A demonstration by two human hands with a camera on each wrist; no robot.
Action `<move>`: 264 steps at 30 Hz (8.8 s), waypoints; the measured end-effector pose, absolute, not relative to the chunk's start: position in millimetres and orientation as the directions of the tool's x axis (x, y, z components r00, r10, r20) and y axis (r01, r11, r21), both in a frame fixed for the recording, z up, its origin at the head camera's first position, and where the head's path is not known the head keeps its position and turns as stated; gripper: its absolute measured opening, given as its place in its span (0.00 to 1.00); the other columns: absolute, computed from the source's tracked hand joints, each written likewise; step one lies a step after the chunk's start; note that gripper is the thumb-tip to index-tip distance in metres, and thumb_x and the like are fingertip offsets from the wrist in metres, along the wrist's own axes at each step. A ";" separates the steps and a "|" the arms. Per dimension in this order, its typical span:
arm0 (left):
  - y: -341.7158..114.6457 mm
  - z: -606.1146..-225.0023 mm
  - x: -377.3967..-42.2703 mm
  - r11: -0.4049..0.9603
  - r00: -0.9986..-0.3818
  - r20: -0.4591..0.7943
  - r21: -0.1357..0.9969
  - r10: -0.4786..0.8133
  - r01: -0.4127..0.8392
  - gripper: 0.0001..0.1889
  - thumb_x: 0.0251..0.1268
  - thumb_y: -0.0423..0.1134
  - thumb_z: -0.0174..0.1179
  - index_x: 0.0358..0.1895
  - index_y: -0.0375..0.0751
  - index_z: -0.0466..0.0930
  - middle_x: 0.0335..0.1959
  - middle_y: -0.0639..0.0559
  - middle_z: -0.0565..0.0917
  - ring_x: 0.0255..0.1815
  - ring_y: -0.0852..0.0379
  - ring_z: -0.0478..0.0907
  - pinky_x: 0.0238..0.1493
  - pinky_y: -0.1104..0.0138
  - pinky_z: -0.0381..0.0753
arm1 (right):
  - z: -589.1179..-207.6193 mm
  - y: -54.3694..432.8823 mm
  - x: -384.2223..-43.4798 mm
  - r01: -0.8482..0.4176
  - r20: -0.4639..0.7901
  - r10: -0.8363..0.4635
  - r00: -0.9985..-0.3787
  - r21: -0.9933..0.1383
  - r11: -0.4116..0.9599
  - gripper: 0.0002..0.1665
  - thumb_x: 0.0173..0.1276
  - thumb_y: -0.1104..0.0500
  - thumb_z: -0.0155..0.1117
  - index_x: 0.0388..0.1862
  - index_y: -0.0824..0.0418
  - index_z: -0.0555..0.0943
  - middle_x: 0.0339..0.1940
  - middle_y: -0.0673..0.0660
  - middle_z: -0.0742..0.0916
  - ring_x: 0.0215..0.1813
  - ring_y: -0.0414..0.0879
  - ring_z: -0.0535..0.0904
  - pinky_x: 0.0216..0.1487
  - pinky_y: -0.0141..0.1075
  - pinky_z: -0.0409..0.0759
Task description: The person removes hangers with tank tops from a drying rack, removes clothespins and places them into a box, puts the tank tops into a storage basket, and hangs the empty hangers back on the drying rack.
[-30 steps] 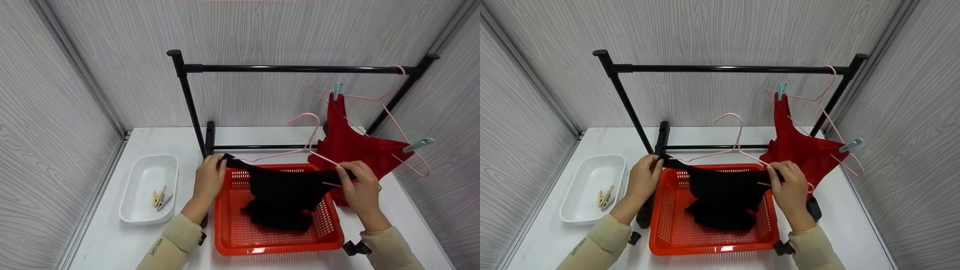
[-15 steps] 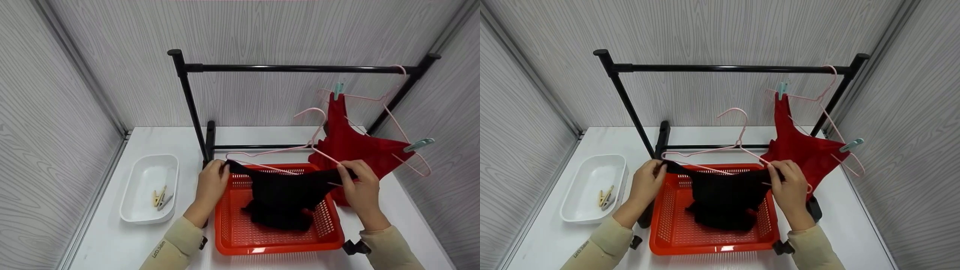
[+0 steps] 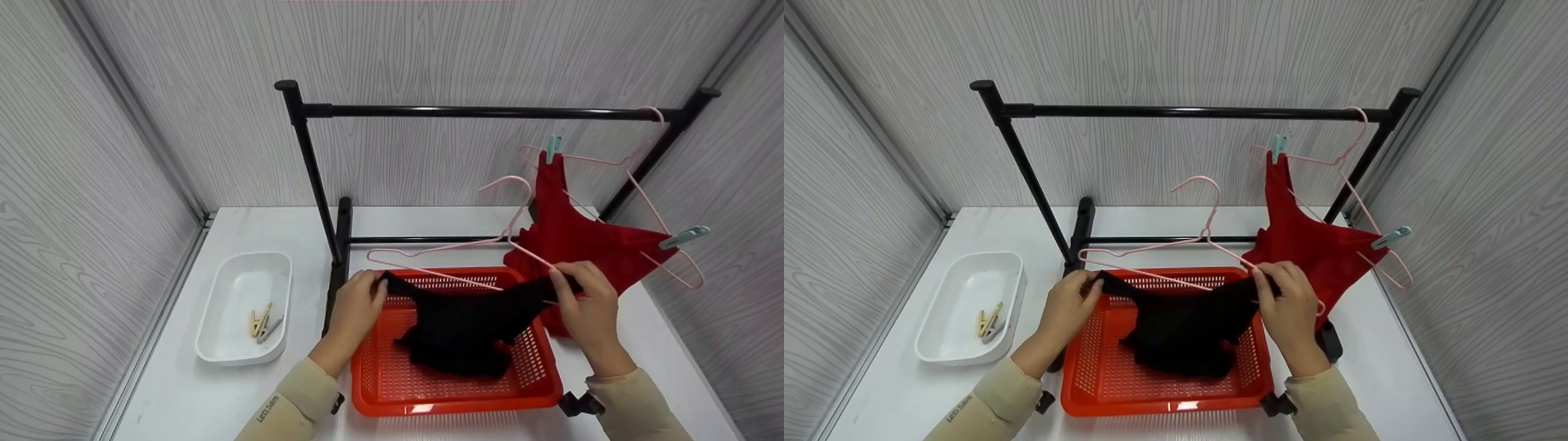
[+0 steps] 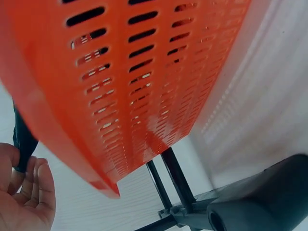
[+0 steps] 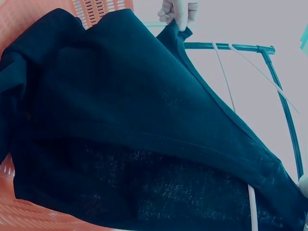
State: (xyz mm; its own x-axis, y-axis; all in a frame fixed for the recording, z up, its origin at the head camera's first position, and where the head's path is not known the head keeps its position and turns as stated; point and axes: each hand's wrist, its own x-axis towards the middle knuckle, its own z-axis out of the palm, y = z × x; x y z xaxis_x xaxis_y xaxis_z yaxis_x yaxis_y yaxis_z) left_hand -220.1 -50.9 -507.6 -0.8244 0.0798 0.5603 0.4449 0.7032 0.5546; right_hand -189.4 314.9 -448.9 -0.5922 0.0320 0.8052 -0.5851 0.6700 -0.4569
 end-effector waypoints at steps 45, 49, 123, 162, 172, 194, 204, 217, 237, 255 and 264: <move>-24.3 -536.3 -200.5 0.741 -0.871 0.181 0.464 0.457 0.486 0.09 0.72 0.44 0.60 0.46 0.43 0.83 0.42 0.52 0.85 0.45 0.53 0.83 0.52 0.58 0.81 | -447.9 307.7 -186.2 -0.577 0.790 0.010 -0.613 -0.456 0.678 0.07 0.60 0.73 0.71 0.37 0.65 0.87 0.32 0.56 0.86 0.39 0.34 0.77 0.45 0.22 0.72; -26.5 -536.0 -199.3 0.747 -0.875 0.175 0.463 0.451 0.477 0.10 0.71 0.44 0.60 0.48 0.44 0.83 0.43 0.52 0.85 0.44 0.54 0.83 0.51 0.58 0.82 | -447.7 308.0 -185.3 -0.577 0.789 0.008 -0.614 -0.456 0.677 0.05 0.62 0.71 0.71 0.36 0.66 0.87 0.32 0.56 0.86 0.39 0.34 0.77 0.45 0.22 0.71; -16.7 -446.3 -219.2 0.677 -0.645 0.710 0.329 0.282 0.659 0.05 0.72 0.39 0.61 0.44 0.44 0.84 0.40 0.53 0.84 0.45 0.53 0.80 0.46 0.59 0.78 | -451.3 299.5 -184.4 -0.594 0.785 -0.007 -0.620 -0.463 0.658 0.10 0.56 0.79 0.70 0.35 0.68 0.86 0.31 0.58 0.85 0.36 0.38 0.76 0.42 0.21 0.71; -34.8 -451.4 -225.8 0.665 -0.667 0.719 0.402 0.196 0.629 0.05 0.74 0.36 0.58 0.43 0.42 0.82 0.38 0.52 0.84 0.41 0.53 0.79 0.48 0.59 0.76 | -441.6 311.4 -182.9 -0.583 0.668 -0.105 -0.736 -0.548 0.599 0.20 0.58 0.79 0.68 0.49 0.65 0.86 0.44 0.59 0.88 0.43 0.37 0.79 0.45 0.19 0.76; -41.0 -453.8 -228.7 0.678 -0.656 0.740 0.408 0.147 0.612 0.06 0.75 0.37 0.56 0.43 0.42 0.82 0.38 0.52 0.82 0.40 0.52 0.77 0.43 0.60 0.73 | -420.5 297.8 -169.6 -0.603 0.671 -0.053 -0.739 -0.625 0.496 0.16 0.61 0.82 0.63 0.46 0.72 0.84 0.40 0.67 0.85 0.37 0.39 0.82 0.35 0.24 0.82; -60.6 -449.8 -231.7 0.697 -0.588 0.806 0.383 0.068 0.606 0.04 0.70 0.36 0.61 0.42 0.40 0.81 0.36 0.49 0.82 0.36 0.50 0.75 0.41 0.58 0.70 | -427.5 300.6 -176.0 -0.566 0.718 0.110 -0.688 -0.625 0.538 0.13 0.62 0.81 0.63 0.44 0.76 0.84 0.39 0.70 0.85 0.41 0.37 0.81 0.43 0.21 0.77; -66.0 -448.8 -232.5 0.687 -0.562 0.824 0.372 0.065 0.624 0.03 0.68 0.33 0.62 0.42 0.40 0.81 0.37 0.49 0.82 0.37 0.49 0.75 0.40 0.58 0.69 | -436.6 306.3 -178.8 -0.527 0.718 0.127 -0.684 -0.608 0.594 0.13 0.63 0.79 0.64 0.46 0.71 0.85 0.40 0.64 0.86 0.41 0.32 0.80 0.42 0.20 0.75; -71.5 -451.6 -234.6 0.678 -0.549 0.835 0.380 0.042 0.629 0.04 0.71 0.36 0.61 0.41 0.38 0.81 0.37 0.48 0.82 0.39 0.48 0.76 0.41 0.57 0.69 | -455.6 320.5 -188.1 -0.454 0.668 0.170 -0.725 -0.648 0.611 0.12 0.66 0.71 0.67 0.48 0.64 0.87 0.42 0.58 0.87 0.41 0.33 0.80 0.42 0.19 0.75; -79.3 -454.3 -237.6 0.659 -0.543 0.840 0.411 -0.005 0.630 0.08 0.75 0.38 0.57 0.42 0.37 0.82 0.37 0.47 0.82 0.39 0.47 0.76 0.40 0.56 0.69 | -457.8 315.3 -188.2 -0.404 0.616 0.188 -0.765 -0.686 0.605 0.11 0.66 0.69 0.68 0.47 0.64 0.86 0.43 0.57 0.87 0.40 0.32 0.80 0.42 0.18 0.75; -71.6 -453.8 -237.1 0.635 -0.544 0.837 0.454 -0.062 0.626 0.03 0.69 0.32 0.61 0.42 0.39 0.81 0.37 0.48 0.82 0.39 0.47 0.76 0.41 0.56 0.69 | -464.5 300.7 -189.0 -0.385 0.532 0.069 -0.844 -0.690 0.612 0.12 0.65 0.69 0.69 0.46 0.59 0.87 0.42 0.53 0.88 0.39 0.38 0.80 0.42 0.20 0.75; -67.7 -452.0 -235.9 0.632 -0.558 0.828 0.463 -0.057 0.622 0.03 0.70 0.33 0.61 0.41 0.37 0.81 0.37 0.47 0.83 0.41 0.46 0.77 0.42 0.55 0.70 | -469.7 285.6 -188.5 -0.393 0.490 -0.021 -0.872 -0.673 0.626 0.11 0.65 0.69 0.70 0.44 0.57 0.87 0.42 0.50 0.87 0.40 0.42 0.80 0.41 0.20 0.75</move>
State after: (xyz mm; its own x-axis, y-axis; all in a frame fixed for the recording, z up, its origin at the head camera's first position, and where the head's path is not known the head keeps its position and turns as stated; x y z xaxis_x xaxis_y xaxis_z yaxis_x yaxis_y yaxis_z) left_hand -235.9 -67.7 -452.0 -0.5583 -0.0570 0.8277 0.6216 0.6319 0.4628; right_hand -188.5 285.6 -469.7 -0.8715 -0.0205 0.4899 -0.3932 0.6262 -0.6733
